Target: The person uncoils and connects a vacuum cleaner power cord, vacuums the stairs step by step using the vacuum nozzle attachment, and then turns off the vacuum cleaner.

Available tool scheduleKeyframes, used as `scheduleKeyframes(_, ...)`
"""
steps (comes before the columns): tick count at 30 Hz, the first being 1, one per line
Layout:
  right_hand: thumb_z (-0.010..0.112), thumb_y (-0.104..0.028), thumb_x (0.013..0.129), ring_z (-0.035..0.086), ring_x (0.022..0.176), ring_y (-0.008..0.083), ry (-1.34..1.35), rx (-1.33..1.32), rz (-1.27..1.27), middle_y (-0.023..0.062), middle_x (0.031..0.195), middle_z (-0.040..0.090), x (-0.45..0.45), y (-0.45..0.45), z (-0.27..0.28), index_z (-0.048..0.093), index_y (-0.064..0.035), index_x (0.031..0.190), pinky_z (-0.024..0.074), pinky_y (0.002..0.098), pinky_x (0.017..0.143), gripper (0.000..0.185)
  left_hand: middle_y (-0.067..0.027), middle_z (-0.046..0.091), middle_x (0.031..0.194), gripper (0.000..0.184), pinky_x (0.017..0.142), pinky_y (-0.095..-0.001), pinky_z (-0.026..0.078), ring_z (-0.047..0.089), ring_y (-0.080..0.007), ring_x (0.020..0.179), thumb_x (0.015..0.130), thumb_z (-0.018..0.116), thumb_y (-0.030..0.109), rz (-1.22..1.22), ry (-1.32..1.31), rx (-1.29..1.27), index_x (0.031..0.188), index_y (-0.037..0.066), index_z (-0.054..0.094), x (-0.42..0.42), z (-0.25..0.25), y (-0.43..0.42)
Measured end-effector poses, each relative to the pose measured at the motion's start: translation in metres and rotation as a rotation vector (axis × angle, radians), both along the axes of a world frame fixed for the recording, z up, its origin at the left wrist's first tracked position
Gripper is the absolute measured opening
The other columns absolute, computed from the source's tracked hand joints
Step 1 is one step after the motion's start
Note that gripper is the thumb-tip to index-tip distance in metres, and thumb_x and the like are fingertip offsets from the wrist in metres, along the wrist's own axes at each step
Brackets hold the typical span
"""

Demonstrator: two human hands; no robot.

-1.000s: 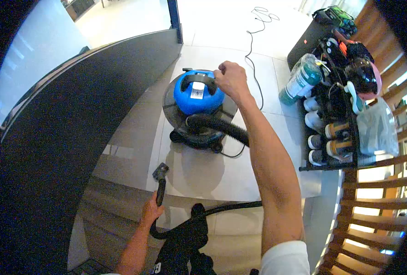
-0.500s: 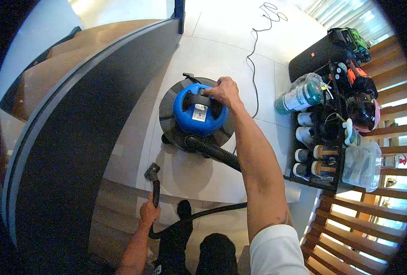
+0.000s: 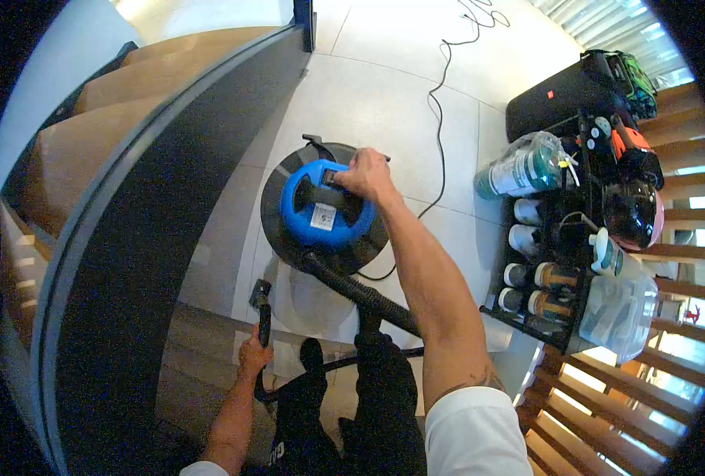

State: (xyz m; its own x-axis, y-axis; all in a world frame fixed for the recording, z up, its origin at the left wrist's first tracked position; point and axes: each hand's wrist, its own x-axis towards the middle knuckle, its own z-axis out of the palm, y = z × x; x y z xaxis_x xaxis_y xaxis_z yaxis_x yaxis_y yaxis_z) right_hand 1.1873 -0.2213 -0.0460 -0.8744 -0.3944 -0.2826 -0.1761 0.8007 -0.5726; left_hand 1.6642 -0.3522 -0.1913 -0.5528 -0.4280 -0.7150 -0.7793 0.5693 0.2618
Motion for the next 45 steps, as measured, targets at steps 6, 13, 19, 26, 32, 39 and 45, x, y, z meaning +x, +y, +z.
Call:
scheduleKeyframes(6, 0.073, -0.035, 0.059, 0.067, 0.066, 0.0341, -0.139, -0.023, 0.046, 0.0242, 0.063, 0.063, -0.015, 0.006, -0.004, 0.062, 0.0048, 0.059, 0.0539, 0.0427, 0.066, 0.042, -0.0224, 0.067, 0.09, 0.08, 0.078, -0.0497, 0.051, 0.065, -0.0408, 0.087, 0.075, 0.068, 0.018, 0.048, -0.184, 0.018, 0.144, 0.009, 0.03, -0.051, 0.059, 0.013)
scheduleKeyframes(13, 0.08, -0.041, 0.056, 0.068, 0.058, 0.0297, -0.513, 0.027, -0.025, 0.0225, 0.066, 0.065, -0.037, 0.001, 0.02, 0.064, 0.0079, 0.062, 0.0559, 0.038, 0.057, 0.051, -0.0209, 0.067, 0.092, 0.084, 0.074, -0.0469, 0.052, 0.066, -0.0372, 0.084, 0.079, 0.067, 0.021, 0.079, -0.263, -0.062, 0.149, 0.011, 0.022, -0.093, 0.13, 0.026)
scheduleKeyframes(19, 0.078, -0.042, 0.052, 0.068, 0.082, 0.0389, -0.267, 0.173, 0.037, 0.0282, 0.085, 0.067, -0.03, -0.01, 0.013, 0.066, 0.0097, 0.08, 0.0543, 0.0432, 0.075, 0.06, -0.0206, 0.067, 0.089, 0.085, 0.07, -0.0467, 0.053, 0.066, -0.0361, 0.08, 0.079, 0.067, 0.024, 0.147, -0.209, -0.031, 0.15, 0.01, 0.021, -0.084, 0.132, 0.028)
scheduleKeyframes(26, 0.082, -0.044, 0.056, 0.065, 0.063, 0.0297, -0.276, 0.103, 0.05, 0.0193, 0.064, 0.064, -0.024, -0.009, 0.003, 0.059, 0.0013, 0.067, 0.0524, 0.0402, 0.062, 0.052, -0.0213, 0.066, 0.094, 0.089, 0.075, -0.0468, 0.052, 0.065, -0.0382, 0.085, 0.079, 0.07, 0.026, 0.183, -0.226, -0.026, 0.15, 0.011, 0.019, -0.051, 0.13, 0.035)
scheduleKeyframes(32, 0.077, -0.038, 0.069, 0.063, 0.08, 0.0377, -0.1, -0.097, 0.131, 0.0215, 0.085, 0.062, 0.074, 0.006, 0.084, 0.06, 0.0015, 0.081, 0.0508, 0.0455, 0.071, 0.045, -0.0235, 0.064, 0.103, 0.091, 0.081, -0.0471, 0.051, 0.063, -0.0395, 0.092, 0.077, 0.072, 0.024, 0.32, -0.208, 0.076, 0.15, 0.012, 0.019, -0.031, 0.166, 0.029)
scheduleKeyframes(39, 0.07, -0.023, 0.079, 0.062, 0.074, 0.0379, -0.205, 0.021, 0.053, 0.0193, 0.083, 0.061, 0.122, -0.01, 0.035, 0.056, -0.0021, 0.092, 0.0496, 0.046, 0.065, 0.029, -0.0244, 0.063, 0.112, 0.087, 0.086, -0.047, 0.049, 0.062, -0.0397, 0.099, 0.078, 0.07, 0.015, 0.509, -0.175, 0.186, 0.15, 0.013, 0.02, -0.019, 0.222, 0.002)
scheduleKeyframes(45, 0.072, -0.023, 0.075, 0.055, 0.083, 0.0358, 0.214, 0.069, 0.107, 0.0159, 0.087, 0.056, 0.087, -0.013, 0.065, 0.053, -0.0037, 0.096, 0.0417, 0.0448, 0.071, 0.035, -0.0234, 0.064, 0.109, 0.086, 0.085, -0.0469, 0.049, 0.063, -0.0395, 0.097, 0.077, 0.069, 0.015, 0.524, -0.176, 0.145, 0.149, 0.016, 0.023, -0.005, 0.256, 0.011)
